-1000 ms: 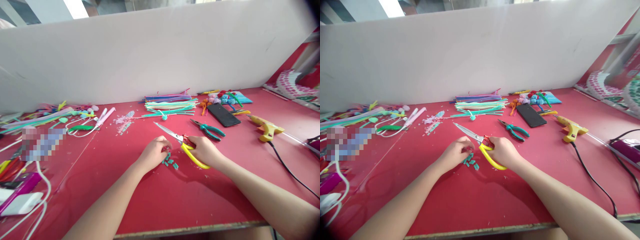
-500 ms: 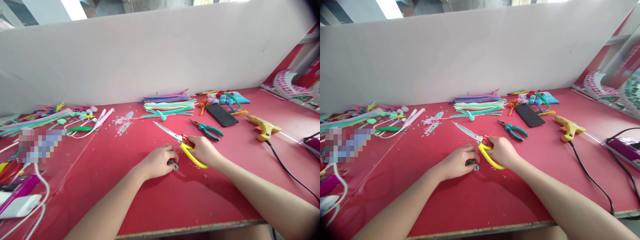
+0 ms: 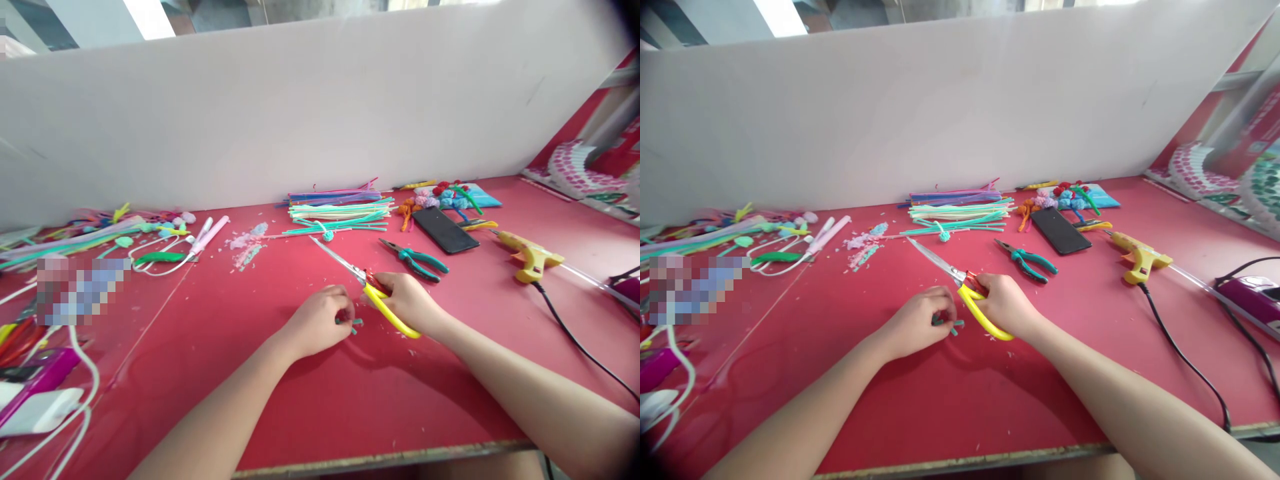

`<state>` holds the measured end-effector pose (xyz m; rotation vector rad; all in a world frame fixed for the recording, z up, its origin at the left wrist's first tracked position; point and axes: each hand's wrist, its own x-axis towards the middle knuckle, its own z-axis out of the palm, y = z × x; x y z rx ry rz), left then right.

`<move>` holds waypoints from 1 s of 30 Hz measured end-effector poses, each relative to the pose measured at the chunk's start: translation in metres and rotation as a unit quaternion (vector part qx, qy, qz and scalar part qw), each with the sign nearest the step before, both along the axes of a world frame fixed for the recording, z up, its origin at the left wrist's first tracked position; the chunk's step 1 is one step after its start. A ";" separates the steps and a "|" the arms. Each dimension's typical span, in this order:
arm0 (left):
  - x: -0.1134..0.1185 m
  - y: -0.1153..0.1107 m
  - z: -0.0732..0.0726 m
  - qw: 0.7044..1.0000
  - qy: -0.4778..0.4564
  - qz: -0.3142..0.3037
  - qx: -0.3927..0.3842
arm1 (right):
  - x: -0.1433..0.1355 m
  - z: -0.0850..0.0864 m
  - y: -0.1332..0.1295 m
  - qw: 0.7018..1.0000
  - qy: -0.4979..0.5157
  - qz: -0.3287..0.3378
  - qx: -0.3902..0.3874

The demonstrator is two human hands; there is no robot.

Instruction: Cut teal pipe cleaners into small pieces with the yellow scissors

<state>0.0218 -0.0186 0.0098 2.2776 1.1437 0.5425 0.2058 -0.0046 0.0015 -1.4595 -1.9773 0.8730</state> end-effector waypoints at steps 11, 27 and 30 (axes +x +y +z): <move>0.000 0.002 0.000 0.987 -0.105 0.108 -0.057 | -0.006 0.007 -0.008 0.997 0.060 0.008 -0.054; 0.002 -0.003 0.002 0.994 -0.059 0.088 -0.029 | -0.009 0.008 -0.010 0.993 0.065 0.034 -0.088; 0.003 -0.003 0.001 0.993 -0.074 0.086 -0.042 | -0.010 0.010 -0.012 0.994 0.062 0.043 -0.080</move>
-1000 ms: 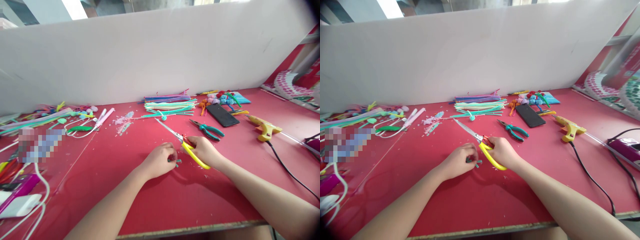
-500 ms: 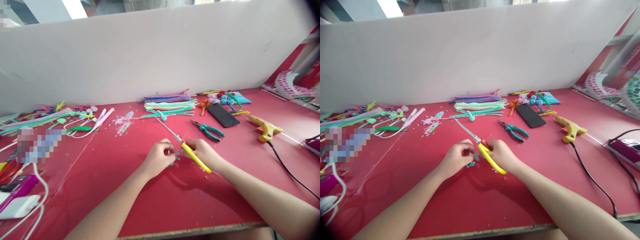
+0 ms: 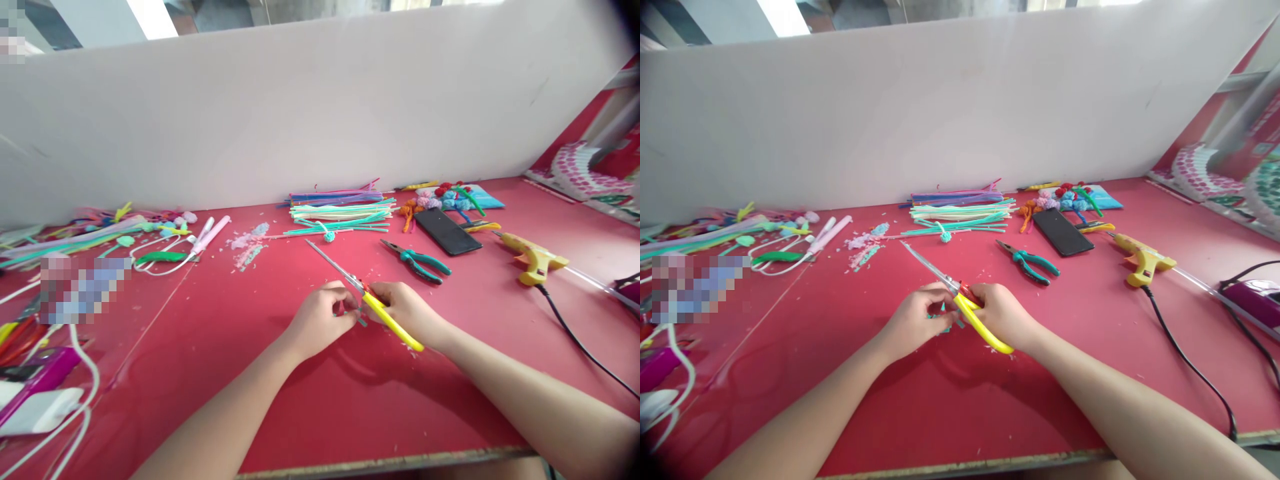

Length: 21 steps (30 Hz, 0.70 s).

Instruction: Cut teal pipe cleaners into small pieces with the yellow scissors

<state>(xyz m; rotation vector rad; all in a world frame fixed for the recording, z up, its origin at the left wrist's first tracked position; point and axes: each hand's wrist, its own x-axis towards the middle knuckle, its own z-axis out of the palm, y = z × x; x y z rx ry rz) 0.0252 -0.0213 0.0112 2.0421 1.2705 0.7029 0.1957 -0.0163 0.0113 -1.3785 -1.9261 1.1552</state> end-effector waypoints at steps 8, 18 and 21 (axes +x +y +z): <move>-0.006 0.009 -0.003 0.998 -0.034 0.056 0.006 | 0.002 -0.005 0.001 1.000 0.015 0.006 -0.019; -0.006 0.011 0.000 0.992 -0.096 0.074 -0.037 | 0.001 0.001 -0.002 0.999 0.020 0.006 -0.042; -0.003 0.008 0.002 0.989 -0.121 0.052 -0.067 | 0.000 0.001 -0.001 0.999 0.032 -0.030 -0.014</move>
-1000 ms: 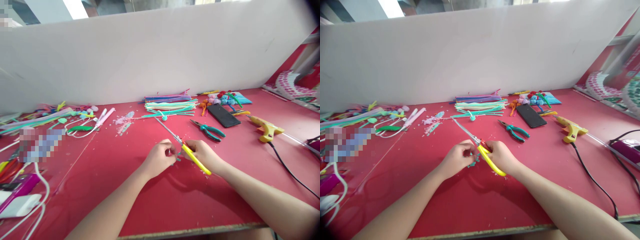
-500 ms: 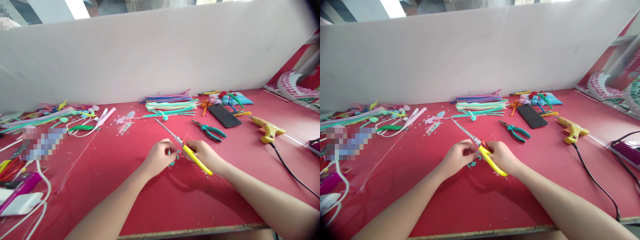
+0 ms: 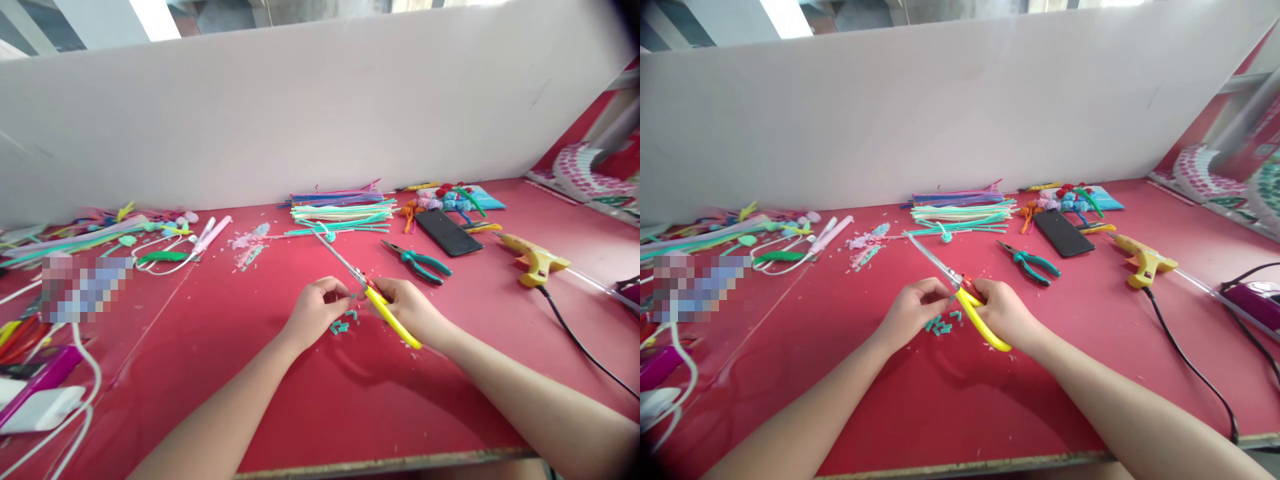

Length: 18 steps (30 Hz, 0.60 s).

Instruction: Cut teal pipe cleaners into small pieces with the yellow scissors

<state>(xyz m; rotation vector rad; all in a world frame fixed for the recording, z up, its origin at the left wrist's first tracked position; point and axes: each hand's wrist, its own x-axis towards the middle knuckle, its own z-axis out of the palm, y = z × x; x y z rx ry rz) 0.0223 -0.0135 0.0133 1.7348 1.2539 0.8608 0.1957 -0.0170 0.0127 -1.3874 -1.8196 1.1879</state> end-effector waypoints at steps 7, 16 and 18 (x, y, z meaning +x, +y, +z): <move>0.005 -0.006 -0.005 0.999 -0.033 -0.027 -0.025 | 0.001 -0.002 -0.001 0.999 -0.009 -0.022 0.026; 0.005 -0.004 -0.001 0.991 -0.122 0.026 -0.051 | 0.001 -0.001 0.000 0.991 -0.092 -0.014 0.097; 0.001 0.001 0.001 0.977 -0.189 0.085 -0.043 | 0.003 0.000 0.000 0.979 -0.152 -0.020 0.137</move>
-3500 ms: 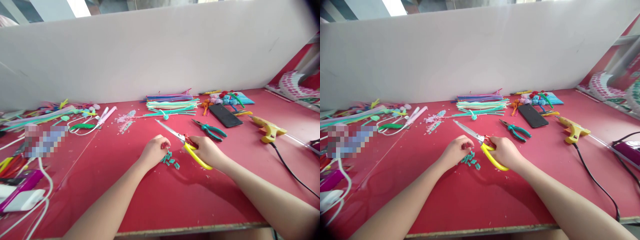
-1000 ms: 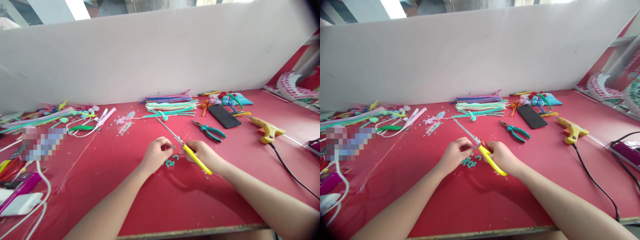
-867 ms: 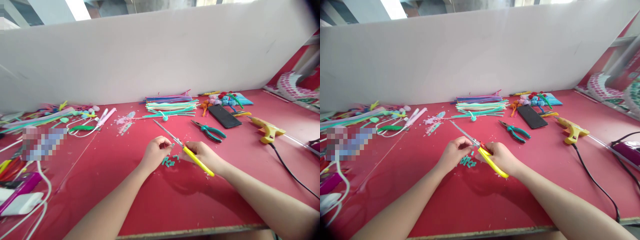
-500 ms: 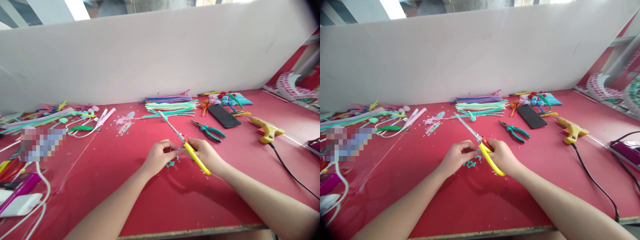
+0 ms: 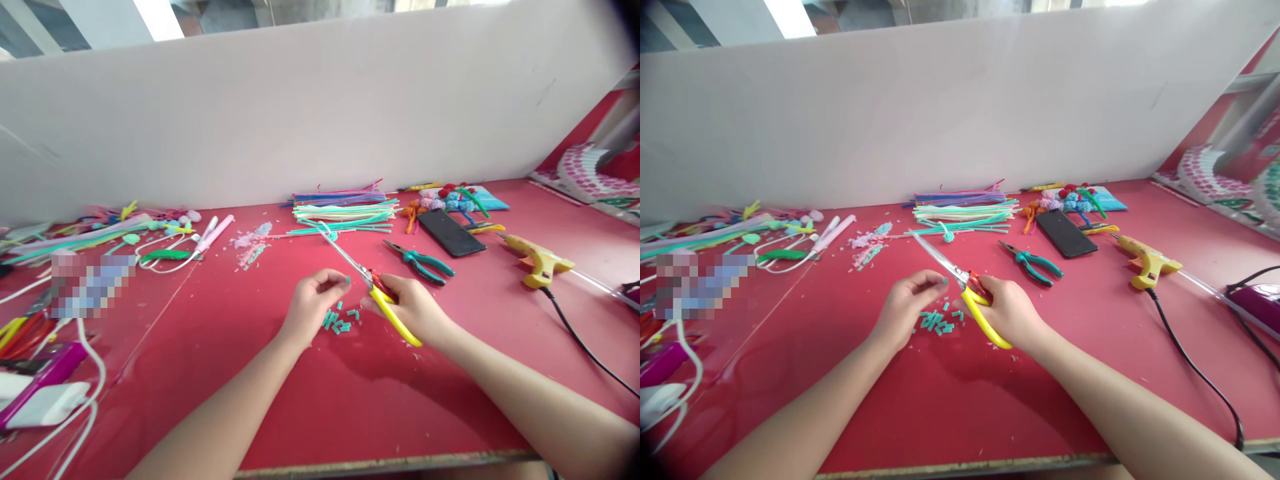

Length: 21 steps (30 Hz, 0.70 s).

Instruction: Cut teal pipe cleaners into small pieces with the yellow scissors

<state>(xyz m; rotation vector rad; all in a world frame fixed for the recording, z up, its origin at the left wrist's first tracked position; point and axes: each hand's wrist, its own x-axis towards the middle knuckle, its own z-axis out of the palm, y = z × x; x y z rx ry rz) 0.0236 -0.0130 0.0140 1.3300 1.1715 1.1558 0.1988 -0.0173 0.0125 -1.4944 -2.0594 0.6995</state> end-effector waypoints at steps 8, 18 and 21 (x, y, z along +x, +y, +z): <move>-0.012 0.011 0.002 0.969 -0.222 0.105 0.006 | 0.000 -0.004 -0.002 0.975 -0.200 -0.013 0.097; -0.014 0.010 0.004 0.957 -0.265 0.117 0.027 | 0.000 -0.011 -0.002 0.962 -0.248 0.002 0.116; -0.014 0.010 0.005 0.958 -0.267 0.105 0.024 | 0.000 -0.011 -0.003 0.963 -0.245 0.006 0.110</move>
